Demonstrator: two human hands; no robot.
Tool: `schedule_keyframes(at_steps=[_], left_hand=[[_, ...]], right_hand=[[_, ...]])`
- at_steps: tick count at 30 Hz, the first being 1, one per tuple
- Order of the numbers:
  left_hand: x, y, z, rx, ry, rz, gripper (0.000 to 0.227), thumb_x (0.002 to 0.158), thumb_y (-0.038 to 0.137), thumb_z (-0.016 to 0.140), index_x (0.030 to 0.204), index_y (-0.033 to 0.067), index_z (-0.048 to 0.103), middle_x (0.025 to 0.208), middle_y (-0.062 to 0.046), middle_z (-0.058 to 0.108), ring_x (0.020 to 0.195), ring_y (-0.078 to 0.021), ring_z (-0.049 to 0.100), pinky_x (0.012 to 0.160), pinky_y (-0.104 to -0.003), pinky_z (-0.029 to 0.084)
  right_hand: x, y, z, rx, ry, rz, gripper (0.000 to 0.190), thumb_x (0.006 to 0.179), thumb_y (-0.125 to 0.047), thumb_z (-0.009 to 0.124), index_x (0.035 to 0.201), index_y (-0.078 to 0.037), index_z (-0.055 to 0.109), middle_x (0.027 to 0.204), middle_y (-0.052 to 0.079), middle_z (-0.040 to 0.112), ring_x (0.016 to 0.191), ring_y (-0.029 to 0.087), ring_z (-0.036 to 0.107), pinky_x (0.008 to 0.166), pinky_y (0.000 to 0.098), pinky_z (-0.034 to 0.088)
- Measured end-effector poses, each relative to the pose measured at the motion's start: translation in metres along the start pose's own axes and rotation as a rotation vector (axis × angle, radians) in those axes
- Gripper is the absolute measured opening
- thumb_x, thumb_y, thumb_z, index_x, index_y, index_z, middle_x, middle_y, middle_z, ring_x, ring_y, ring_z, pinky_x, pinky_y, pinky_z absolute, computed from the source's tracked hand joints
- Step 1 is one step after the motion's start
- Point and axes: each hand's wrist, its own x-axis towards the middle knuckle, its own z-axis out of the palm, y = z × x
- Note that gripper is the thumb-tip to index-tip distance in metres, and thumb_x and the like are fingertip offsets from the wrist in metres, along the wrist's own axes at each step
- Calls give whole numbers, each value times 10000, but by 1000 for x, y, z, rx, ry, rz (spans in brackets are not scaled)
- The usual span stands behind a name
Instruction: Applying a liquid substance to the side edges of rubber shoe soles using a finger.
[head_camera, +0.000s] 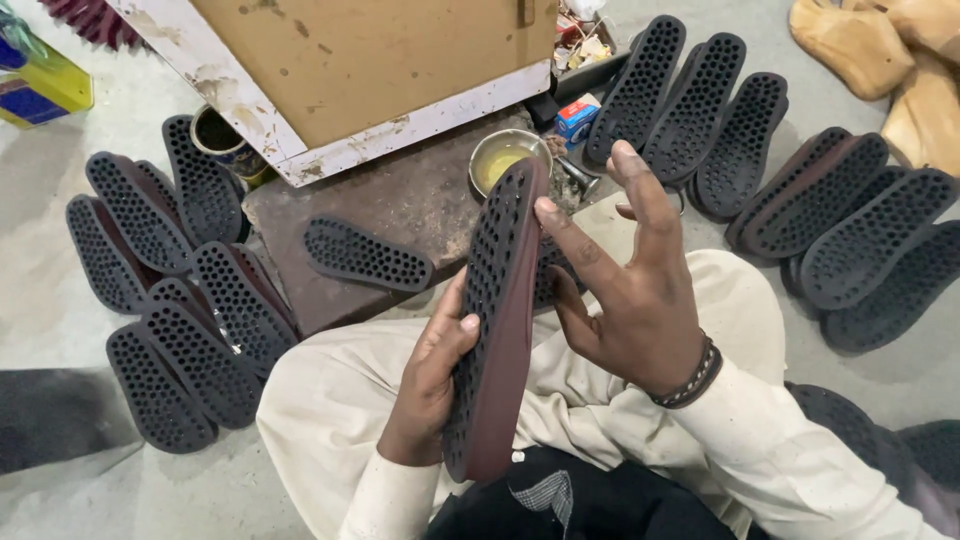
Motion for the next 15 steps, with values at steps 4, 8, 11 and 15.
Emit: schedule_keyframes(at_steps=[4, 8, 11, 15], left_hand=[[-1, 1, 2, -16, 57, -28, 722, 939, 262, 585, 1605, 101, 357, 1493, -79, 568, 1188, -167, 628, 938, -262, 496], [0, 7, 5, -37, 121, -60, 662, 956, 228, 535, 1591, 100, 401, 1446, -117, 614, 1180, -187, 646, 948, -271, 511], [3, 7, 7, -91, 107, -35, 640, 968, 242, 544, 1576, 72, 435, 1360, -128, 662, 1060, -162, 684, 878, -246, 528], [10, 10, -3, -95, 351, -107, 727, 911, 292, 601, 1602, 146, 429, 1332, -137, 693, 972, -174, 707, 786, -266, 557]], right_hand=[[-2, -1, 0, 84, -15, 20, 477, 1045, -99, 646, 1510, -161, 557, 1639, 280, 224, 1494, 517, 494, 1128, 557, 519], [-10, -9, 6, 180, -21, -85, 519, 937, -10, 588, 1415, -208, 629, 1578, 265, 274, 1505, 491, 397, 1213, 616, 459], [-20, -15, 17, 125, -56, -108, 514, 1025, -171, 548, 1530, -212, 461, 1621, 305, 215, 1548, 538, 326, 1256, 682, 380], [-20, -25, 9, -5, 8, -133, 453, 998, -103, 561, 1417, -257, 639, 1534, 192, 367, 1474, 464, 339, 1207, 588, 383]])
